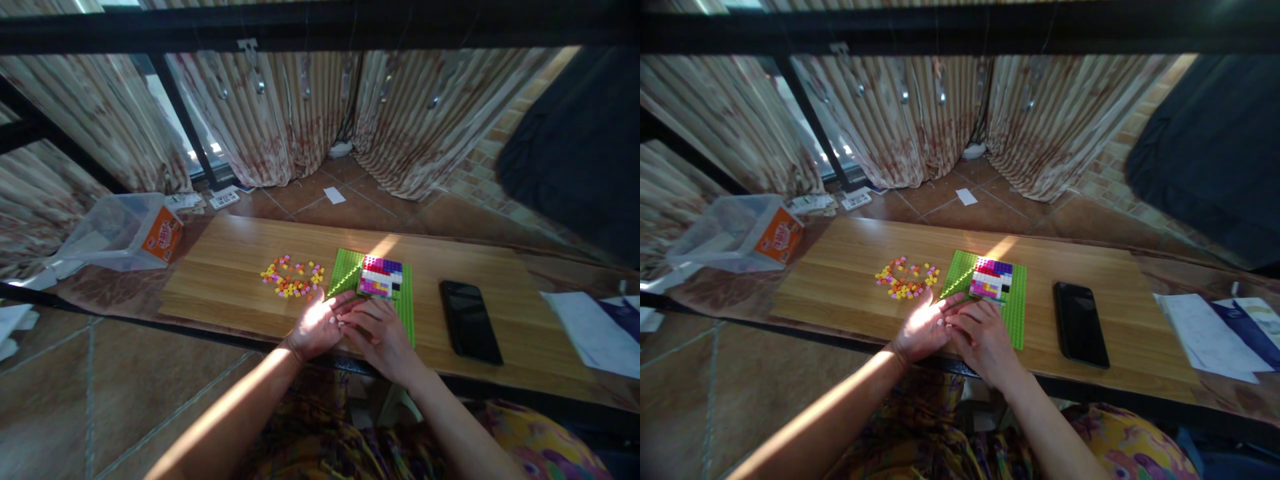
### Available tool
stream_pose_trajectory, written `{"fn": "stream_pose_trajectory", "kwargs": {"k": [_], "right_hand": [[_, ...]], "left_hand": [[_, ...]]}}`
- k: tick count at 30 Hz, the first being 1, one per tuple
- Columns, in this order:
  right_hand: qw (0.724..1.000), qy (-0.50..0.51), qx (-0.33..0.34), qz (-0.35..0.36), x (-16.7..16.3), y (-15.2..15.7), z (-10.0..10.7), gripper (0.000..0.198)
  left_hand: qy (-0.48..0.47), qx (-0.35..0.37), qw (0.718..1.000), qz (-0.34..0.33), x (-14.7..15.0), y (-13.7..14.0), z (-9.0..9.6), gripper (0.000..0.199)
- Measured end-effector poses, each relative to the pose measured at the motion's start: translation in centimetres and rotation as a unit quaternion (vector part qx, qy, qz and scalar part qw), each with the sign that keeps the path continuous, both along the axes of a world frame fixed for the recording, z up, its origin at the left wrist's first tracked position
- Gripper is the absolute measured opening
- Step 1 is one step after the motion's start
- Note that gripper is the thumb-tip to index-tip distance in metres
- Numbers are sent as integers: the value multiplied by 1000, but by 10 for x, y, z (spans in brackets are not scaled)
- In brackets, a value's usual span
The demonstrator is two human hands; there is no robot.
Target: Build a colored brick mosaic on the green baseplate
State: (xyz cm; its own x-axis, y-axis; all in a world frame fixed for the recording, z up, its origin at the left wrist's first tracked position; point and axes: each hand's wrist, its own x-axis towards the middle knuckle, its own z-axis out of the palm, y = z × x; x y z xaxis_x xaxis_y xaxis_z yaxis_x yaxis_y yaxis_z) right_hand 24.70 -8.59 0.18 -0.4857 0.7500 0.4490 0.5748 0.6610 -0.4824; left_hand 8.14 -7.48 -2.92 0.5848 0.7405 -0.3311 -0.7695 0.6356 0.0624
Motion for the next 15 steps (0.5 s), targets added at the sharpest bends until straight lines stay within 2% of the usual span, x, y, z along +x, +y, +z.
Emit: {"fn": "stream_pose_trajectory", "kwargs": {"k": [3, 8, 15], "right_hand": [[999, -34, -28, -3, -6, -6, -4, 11], [998, -63, -23, -11, -10, -7, -14, 11], [995, -91, -31, 6, -10, -5, -14, 14]], "left_hand": [[-1, 3, 1000, -6, -2, 0, 1, 67], [7, 24, 999, -19, -4, -1, -4, 69], [26, 17, 1000, -3, -1, 0, -4, 70]]}}
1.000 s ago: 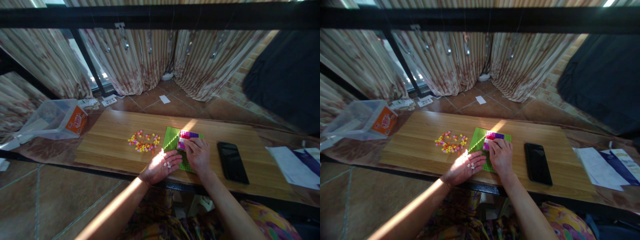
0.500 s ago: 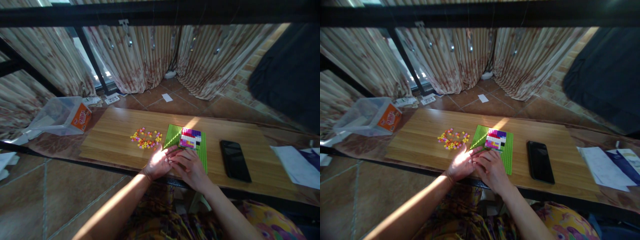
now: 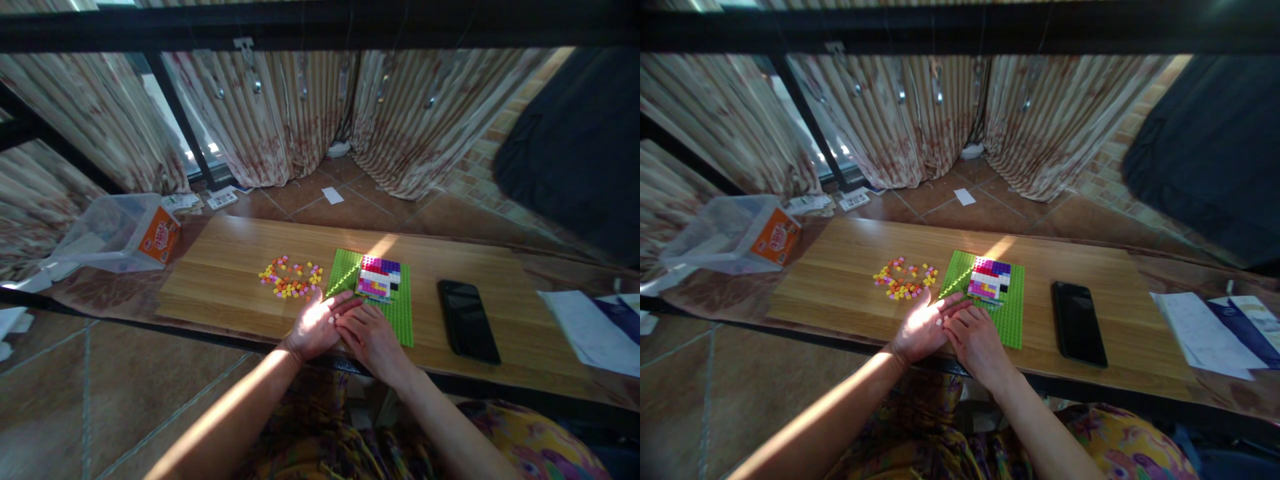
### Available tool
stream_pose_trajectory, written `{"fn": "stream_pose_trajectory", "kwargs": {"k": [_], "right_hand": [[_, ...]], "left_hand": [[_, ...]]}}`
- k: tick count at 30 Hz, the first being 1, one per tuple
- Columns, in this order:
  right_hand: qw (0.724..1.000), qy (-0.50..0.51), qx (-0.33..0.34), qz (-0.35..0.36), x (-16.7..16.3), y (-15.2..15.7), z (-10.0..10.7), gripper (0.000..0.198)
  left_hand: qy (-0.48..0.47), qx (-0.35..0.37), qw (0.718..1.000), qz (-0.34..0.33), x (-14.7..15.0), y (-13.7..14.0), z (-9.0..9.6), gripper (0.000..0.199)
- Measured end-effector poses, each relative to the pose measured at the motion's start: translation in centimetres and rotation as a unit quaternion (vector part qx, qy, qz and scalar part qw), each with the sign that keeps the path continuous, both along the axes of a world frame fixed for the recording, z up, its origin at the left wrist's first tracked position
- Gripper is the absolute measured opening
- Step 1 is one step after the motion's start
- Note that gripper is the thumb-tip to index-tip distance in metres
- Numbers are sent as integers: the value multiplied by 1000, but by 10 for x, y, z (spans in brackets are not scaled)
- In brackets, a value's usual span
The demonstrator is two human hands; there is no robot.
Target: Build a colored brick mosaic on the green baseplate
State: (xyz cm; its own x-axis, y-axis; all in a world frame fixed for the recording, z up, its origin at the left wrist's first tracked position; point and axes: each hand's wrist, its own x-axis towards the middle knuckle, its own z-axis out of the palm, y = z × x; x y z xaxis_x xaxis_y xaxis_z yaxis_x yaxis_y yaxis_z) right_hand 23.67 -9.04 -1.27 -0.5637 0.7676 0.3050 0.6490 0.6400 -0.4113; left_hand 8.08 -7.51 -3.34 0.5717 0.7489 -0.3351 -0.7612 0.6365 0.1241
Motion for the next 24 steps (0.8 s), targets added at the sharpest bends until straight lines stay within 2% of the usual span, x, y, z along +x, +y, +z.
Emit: {"fn": "stream_pose_trajectory", "kwargs": {"k": [5, 10, 17, 24], "right_hand": [[1000, 13, -1, 15, 1, 0, 0, 18], [995, 101, -18, -10, 4, 3, 6, 18], [977, 164, 50, -129, 27, 21, 11, 15], [960, 149, 114, -208, 51, 43, 6, 15]], "left_hand": [[4, -7, 1000, 5, 2, 0, 4, 67], [-18, -9, 1000, 7, 2, 1, 0, 63], [8, 6, 1000, -12, 0, 0, -2, 65], [27, 22, 999, -20, 0, 0, -3, 64]]}}
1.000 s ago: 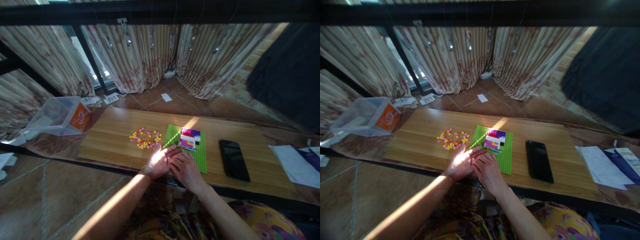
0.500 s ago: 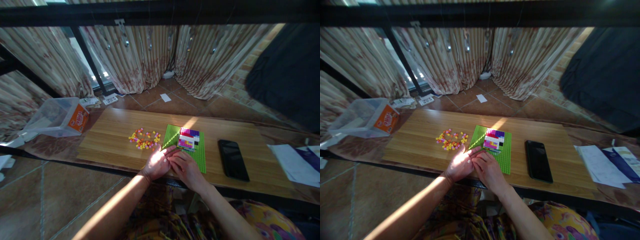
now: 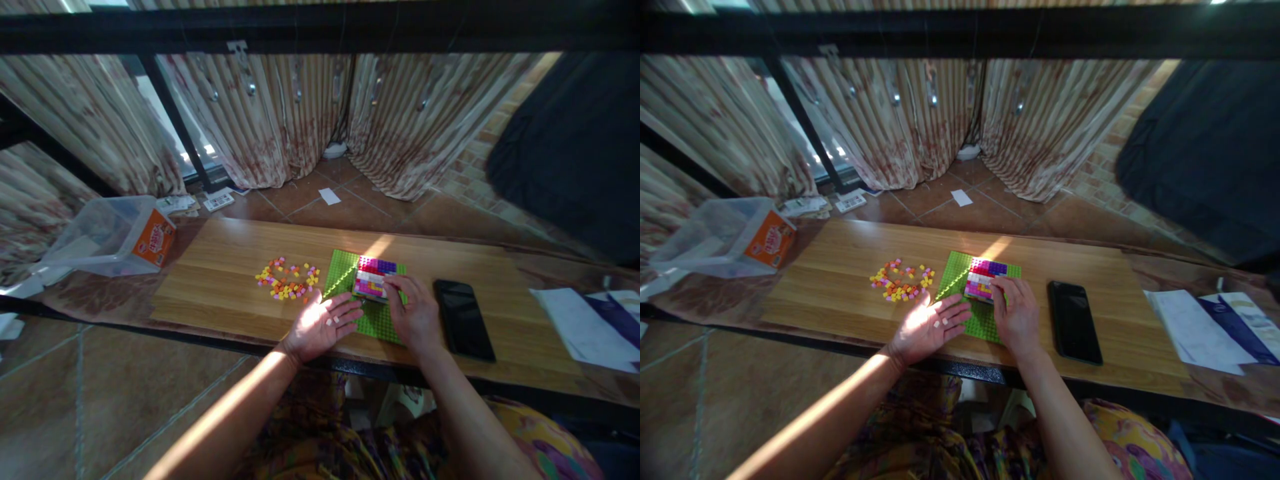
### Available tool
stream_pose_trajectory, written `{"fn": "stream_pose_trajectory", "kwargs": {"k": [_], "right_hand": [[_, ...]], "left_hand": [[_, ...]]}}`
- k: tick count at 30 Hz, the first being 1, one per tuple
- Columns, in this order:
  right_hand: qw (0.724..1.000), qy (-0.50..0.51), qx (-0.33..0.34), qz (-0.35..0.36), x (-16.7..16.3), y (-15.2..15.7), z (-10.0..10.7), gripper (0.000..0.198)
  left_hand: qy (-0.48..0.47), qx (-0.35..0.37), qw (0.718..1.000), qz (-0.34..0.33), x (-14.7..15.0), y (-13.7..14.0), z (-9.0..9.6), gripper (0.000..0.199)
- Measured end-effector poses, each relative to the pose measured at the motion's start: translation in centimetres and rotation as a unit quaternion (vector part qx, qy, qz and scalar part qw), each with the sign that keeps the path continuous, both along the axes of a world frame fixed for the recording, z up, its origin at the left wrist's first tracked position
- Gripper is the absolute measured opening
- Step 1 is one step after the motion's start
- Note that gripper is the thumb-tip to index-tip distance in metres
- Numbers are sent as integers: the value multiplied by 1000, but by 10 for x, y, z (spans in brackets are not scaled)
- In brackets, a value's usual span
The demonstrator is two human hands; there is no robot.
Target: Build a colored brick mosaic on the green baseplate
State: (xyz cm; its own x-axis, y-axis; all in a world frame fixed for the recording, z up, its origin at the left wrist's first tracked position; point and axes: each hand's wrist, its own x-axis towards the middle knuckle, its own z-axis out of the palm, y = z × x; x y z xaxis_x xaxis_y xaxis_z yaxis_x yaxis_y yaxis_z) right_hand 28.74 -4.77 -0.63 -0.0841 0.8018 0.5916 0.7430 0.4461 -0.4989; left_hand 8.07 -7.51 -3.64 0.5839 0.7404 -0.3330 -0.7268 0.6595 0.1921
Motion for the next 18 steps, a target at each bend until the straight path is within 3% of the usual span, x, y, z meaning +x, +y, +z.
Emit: {"fn": "stream_pose_trajectory", "kwargs": {"k": [8, 18], "right_hand": [[999, 33, 7, -36, -7, 13, -11, 15], [986, 146, -61, -50, -13, 22, -22, 15]], "left_hand": [[-12, -7, 1000, -8, -1, 1, -1, 63], [1, 11, 1000, -8, 0, 1, 0, 61]]}}
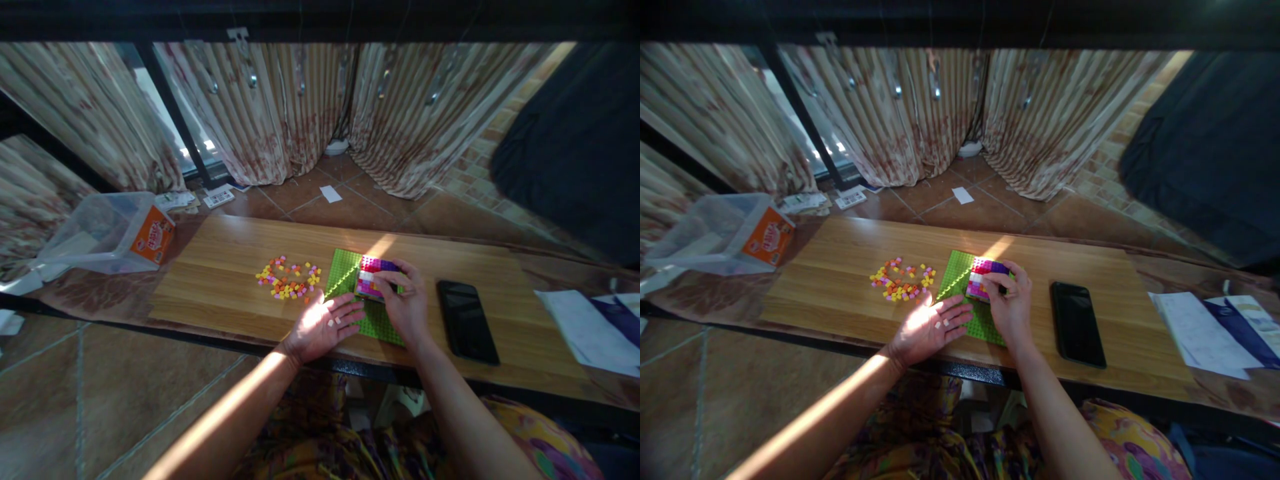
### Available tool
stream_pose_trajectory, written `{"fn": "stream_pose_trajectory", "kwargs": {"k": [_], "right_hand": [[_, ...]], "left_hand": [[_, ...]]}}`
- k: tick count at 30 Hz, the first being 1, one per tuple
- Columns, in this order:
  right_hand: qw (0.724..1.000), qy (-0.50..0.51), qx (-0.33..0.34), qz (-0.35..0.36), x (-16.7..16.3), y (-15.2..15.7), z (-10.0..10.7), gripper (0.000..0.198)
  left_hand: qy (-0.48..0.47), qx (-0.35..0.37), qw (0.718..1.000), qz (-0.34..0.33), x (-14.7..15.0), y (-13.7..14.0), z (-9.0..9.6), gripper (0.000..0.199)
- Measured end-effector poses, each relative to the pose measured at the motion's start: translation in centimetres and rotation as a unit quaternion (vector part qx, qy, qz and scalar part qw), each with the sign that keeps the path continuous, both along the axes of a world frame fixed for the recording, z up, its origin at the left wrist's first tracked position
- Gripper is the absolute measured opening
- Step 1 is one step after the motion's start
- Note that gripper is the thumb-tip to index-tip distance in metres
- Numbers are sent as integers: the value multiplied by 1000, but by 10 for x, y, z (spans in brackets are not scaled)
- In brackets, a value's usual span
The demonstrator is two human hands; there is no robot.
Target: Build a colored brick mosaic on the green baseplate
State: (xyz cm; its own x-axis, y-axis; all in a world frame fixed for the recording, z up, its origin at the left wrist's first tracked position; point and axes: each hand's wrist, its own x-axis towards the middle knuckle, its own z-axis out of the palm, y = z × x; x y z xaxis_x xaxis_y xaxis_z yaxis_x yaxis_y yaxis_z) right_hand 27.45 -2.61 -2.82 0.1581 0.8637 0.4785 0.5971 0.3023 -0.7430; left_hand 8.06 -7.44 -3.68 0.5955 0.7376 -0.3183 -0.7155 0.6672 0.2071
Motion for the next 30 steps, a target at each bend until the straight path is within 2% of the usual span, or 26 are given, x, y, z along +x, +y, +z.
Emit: {"fn": "stream_pose_trajectory", "kwargs": {"k": [4, 9, 22, 26, 28, 30], "right_hand": [[998, 66, -18, -16, -4, 1, 0, 15], [996, 83, -22, -32, -8, 2, 1, 11], [999, 35, 14, -4, -3, 3, -5, 17], [998, 13, 58, -15, -4, -8, 0, 16], [996, -26, 79, 12, -8, -19, 8, 14], [992, -66, 75, 80, -14, -31, 17, 12]], "left_hand": [[-1, -3, 1000, 0, 0, 0, 0, 60], [-9, -17, 1000, 3, 0, 0, -1, 61], [19, -7, 1000, 0, 0, 1, -2, 63], [11, -1, 1000, 6, 0, 0, -1, 62], [4, -3, 1000, 8, 0, 0, -1, 61], [-12, -8, 1000, 11, 0, -1, 0, 60]]}}
